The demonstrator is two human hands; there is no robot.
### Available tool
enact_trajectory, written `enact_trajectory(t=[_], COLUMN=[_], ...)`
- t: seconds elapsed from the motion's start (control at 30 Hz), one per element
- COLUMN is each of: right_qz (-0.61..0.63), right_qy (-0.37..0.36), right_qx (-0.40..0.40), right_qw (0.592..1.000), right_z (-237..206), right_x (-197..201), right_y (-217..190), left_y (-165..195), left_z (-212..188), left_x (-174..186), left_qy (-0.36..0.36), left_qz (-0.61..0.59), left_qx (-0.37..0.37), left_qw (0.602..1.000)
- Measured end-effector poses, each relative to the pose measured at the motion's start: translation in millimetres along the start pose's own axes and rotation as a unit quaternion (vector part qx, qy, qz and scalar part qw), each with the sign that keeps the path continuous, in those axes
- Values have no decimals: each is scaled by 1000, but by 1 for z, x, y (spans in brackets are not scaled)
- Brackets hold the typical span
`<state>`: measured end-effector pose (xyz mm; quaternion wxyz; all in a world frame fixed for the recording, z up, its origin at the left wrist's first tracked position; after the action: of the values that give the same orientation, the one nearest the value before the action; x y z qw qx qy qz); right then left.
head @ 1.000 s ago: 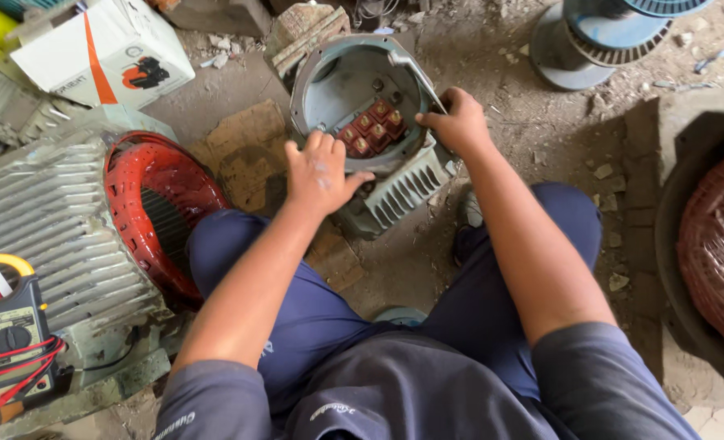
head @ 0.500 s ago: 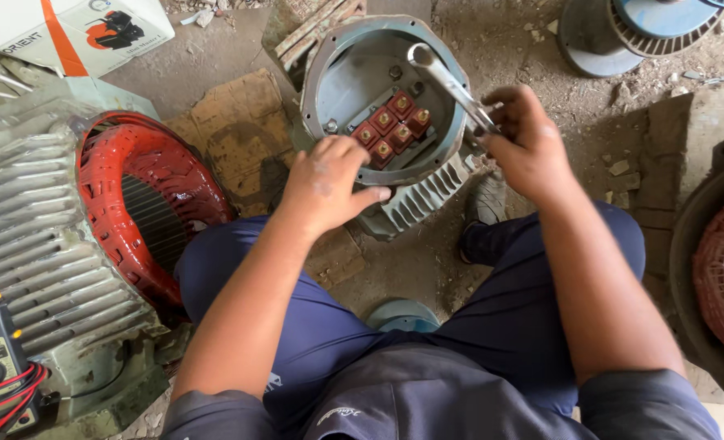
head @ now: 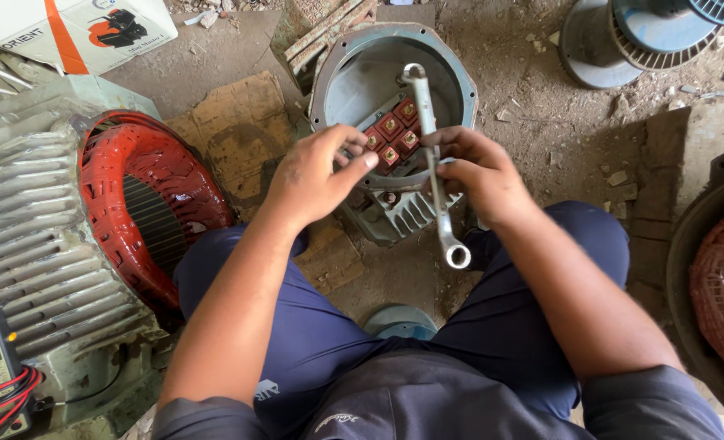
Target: The person sits on the floor of a motor repair workshop and uses combination wrenches to loosen and remove bolts from the terminal box of an electric motor, working on the connection studs inside the housing. They briefly stand, walk to a tool bench, pick up another wrench, and return to continue unscrewing bolts on the motor.
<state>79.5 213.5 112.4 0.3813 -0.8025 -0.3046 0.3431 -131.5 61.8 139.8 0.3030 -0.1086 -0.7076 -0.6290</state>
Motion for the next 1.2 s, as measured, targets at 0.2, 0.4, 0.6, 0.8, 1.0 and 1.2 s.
enact_trajectory(t=[0.2, 0.4, 0.6, 0.8, 1.0, 1.2], right_qz=[37, -119, -368, -437, -440, -432], right_qy=[-59, -52, -81, -138, -150, -142], right_qx=[29, 56, 301, 276, 320, 344], right_qw=[997, 990, 876, 845, 826, 821], right_z=[36, 56, 25, 17, 9, 1], right_x=[-42, -67, -75, -82, -80, -73], right_y=[15, 8, -11, -12, -8, -12], left_y=[-46, -62, -66, -91, -109, -86], left_z=[51, 117, 140, 152, 157, 151], left_x=[-26, -14, -24, -57, -66, -66], left_qy=[-55, -32, -150, -177, -246, -192], left_qz=[-111, -61, 112, 165, 122, 257], left_qx=[179, 140, 69, 28, 196, 82], left_qw=[976, 988, 980, 970, 941, 944])
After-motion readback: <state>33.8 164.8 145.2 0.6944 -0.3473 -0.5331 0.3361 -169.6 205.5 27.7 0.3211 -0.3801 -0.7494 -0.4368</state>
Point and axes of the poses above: each hand's wrist, its own z-axis towards the middle knuckle, its own x-axis out of the back of the hand, y = z × x, the point moved 2 cm from there along z, towards the middle knuckle, and after that the axes turned 7 degrees about -x, right-handed, at the moved point
